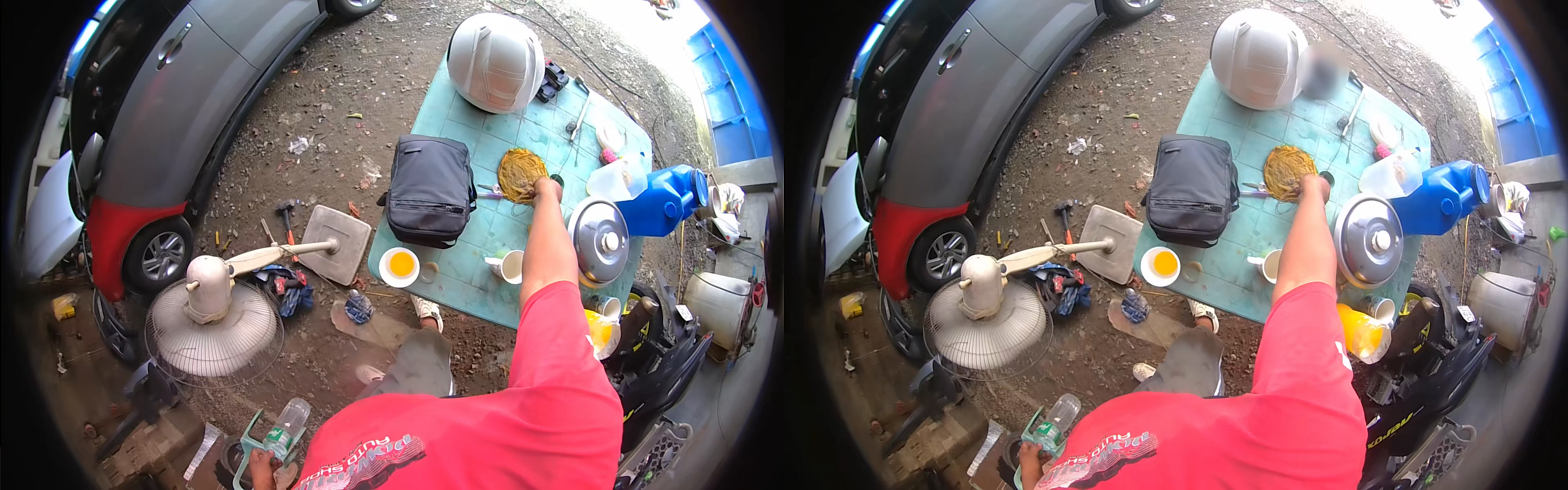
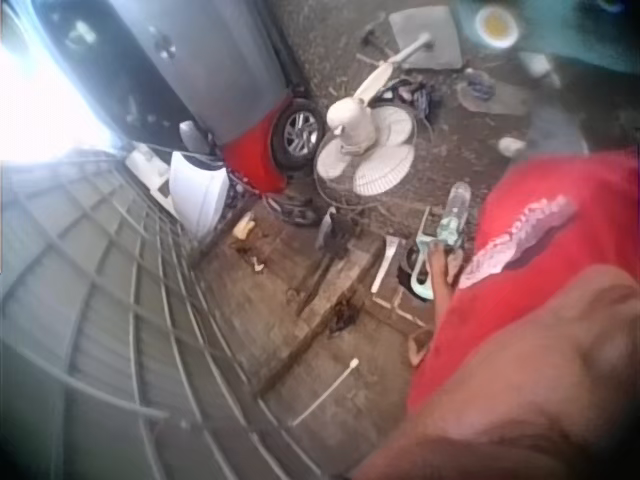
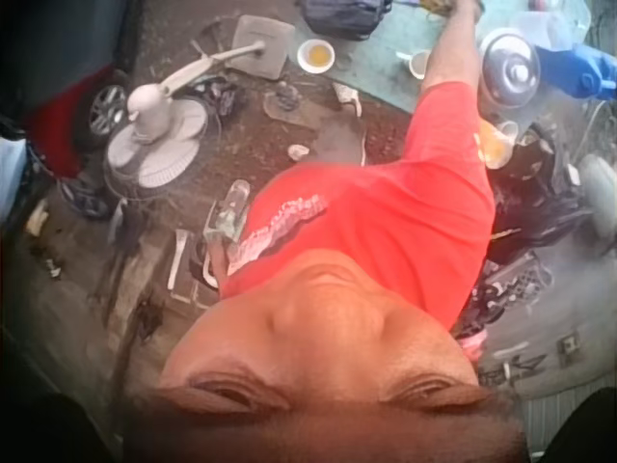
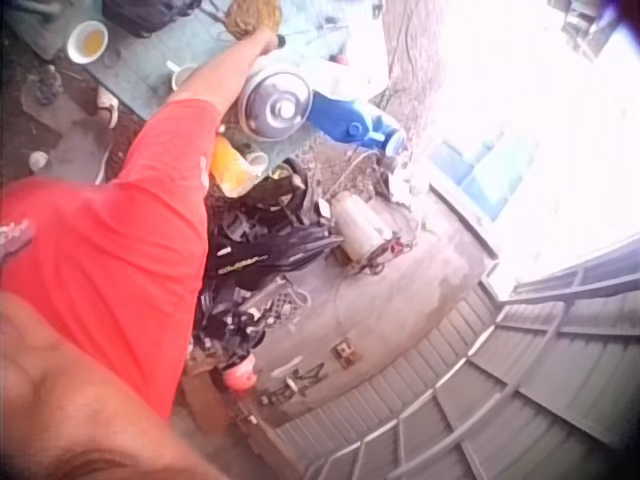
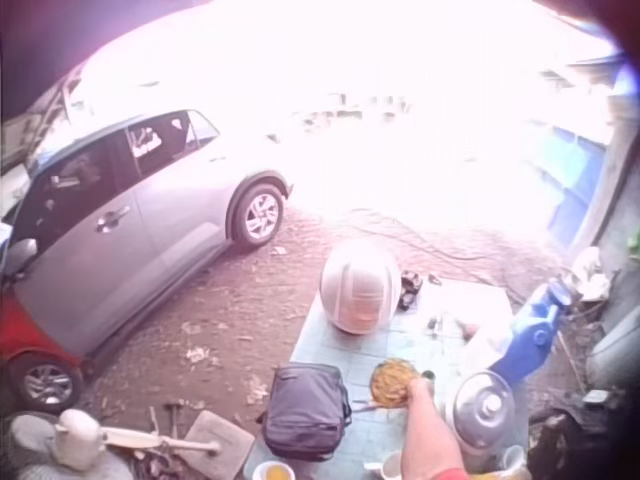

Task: The person heats a metal section of the car body using a torch, applies a tool to the heated area, and then uses a hammer to shape the metal. They also pour water from a plastic bottle onto the worked area.

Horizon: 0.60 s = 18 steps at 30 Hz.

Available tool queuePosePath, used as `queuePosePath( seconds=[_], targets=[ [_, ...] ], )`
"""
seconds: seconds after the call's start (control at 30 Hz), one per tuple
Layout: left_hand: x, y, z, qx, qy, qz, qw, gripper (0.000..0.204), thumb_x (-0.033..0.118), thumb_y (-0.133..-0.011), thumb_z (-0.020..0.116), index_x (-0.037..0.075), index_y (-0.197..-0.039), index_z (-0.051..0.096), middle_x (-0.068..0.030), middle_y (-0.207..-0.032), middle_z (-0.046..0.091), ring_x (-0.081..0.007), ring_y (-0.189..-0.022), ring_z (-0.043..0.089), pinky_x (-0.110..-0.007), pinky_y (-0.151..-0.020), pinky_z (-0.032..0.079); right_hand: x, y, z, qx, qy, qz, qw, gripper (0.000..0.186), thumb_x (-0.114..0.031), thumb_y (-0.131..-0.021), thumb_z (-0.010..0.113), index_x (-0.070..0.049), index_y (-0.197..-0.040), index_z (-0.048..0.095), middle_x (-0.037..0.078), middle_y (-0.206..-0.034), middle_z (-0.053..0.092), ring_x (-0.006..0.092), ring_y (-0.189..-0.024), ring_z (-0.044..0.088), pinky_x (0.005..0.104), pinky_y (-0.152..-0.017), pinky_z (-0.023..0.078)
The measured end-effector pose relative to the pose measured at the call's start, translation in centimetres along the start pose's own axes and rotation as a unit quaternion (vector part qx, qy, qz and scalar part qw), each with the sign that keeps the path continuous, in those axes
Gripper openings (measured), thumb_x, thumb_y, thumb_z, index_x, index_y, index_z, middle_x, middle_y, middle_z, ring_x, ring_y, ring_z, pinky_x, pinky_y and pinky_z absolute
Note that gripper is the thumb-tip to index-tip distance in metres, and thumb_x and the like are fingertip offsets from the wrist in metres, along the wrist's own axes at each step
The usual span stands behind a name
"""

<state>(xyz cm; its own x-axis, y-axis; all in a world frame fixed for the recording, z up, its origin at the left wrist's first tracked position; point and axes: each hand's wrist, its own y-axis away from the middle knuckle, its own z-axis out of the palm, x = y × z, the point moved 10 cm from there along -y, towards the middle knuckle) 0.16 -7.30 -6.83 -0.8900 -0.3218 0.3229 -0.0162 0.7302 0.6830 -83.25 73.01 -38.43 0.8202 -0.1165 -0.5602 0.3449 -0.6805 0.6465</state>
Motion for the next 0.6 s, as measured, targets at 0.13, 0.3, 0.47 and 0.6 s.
queuePosePath(
  seconds=[0.13, 0.3, 0.47, 0.6],
  targets=[
    [1.2, -2.6, 3.6, -0.008, 0.033, 0.041, 0.999, 0.018, 0.01, -0.092, 0.067, 0.011, -0.095, 0.049, -0.0067, -0.076, 0.058, -0.0207, -0.06, 0.062, -0.037, -0.058, 0.058, -5.9, 0.6, -1.9, 0.012, -0.041, -0.072, 0.997, 0.02, -0.003, -0.091, 0.065, 0.01, -0.106, 0.069, 0.018, -0.095, 0.074, 0.0264, -0.071, 0.071, 0.0412, -0.06, 0.056],
    [0.2, -1.6, -0.8, 0.003, 0.027, 0.049, 0.998, 0.02, 0.012, -0.093, 0.068, 0.009, -0.097, 0.049, -0.0064, -0.075, 0.058, -0.0197, -0.061, 0.062, -0.035, -0.059, 0.057, -10.2, 8.2, -2.7, -0.139, -0.06, -0.213, 0.965, 0.008, -0.009, -0.095, 0.069, -0.002, -0.099, 0.068, 0.008, -0.077, 0.066, 0.0184, -0.054, 0.061, 0.0324, -0.048, 0.046],
    [-6.5, -5.5, -0.9, -0.034, 0.067, 0.023, 0.997, 0.022, 0.009, -0.092, 0.069, 0.008, -0.099, 0.049, -0.0087, -0.082, 0.062, -0.0203, -0.061, 0.064, -0.034, -0.055, 0.056, -19.2, 23.7, -8.5, -0.072, 0.094, -0.441, 0.89, 0.027, -0.011, -0.085, 0.068, 0.005, -0.107, 0.071, 0.013, -0.083, 0.072, 0.02, -0.065, 0.07, 0.0338, -0.062, 0.055],
    [-15.9, -10.3, -2.4, -0.03, 0.078, 0.026, 0.996, 0.024, 0.009, -0.089, 0.075, 0.003, -0.1, 0.054, -0.0095, -0.089, 0.064, -0.0201, -0.064, 0.065, -0.035, -0.055, 0.056, -22.1, 42.5, -11.4, -0.077, 0.157, -0.597, 0.783, 0.026, -0.015, -0.089, 0.069, 0.004, -0.107, 0.07, 0.015, -0.093, 0.075, 0.0202, -0.083, 0.071, 0.0349, -0.073, 0.057]
  ],
)
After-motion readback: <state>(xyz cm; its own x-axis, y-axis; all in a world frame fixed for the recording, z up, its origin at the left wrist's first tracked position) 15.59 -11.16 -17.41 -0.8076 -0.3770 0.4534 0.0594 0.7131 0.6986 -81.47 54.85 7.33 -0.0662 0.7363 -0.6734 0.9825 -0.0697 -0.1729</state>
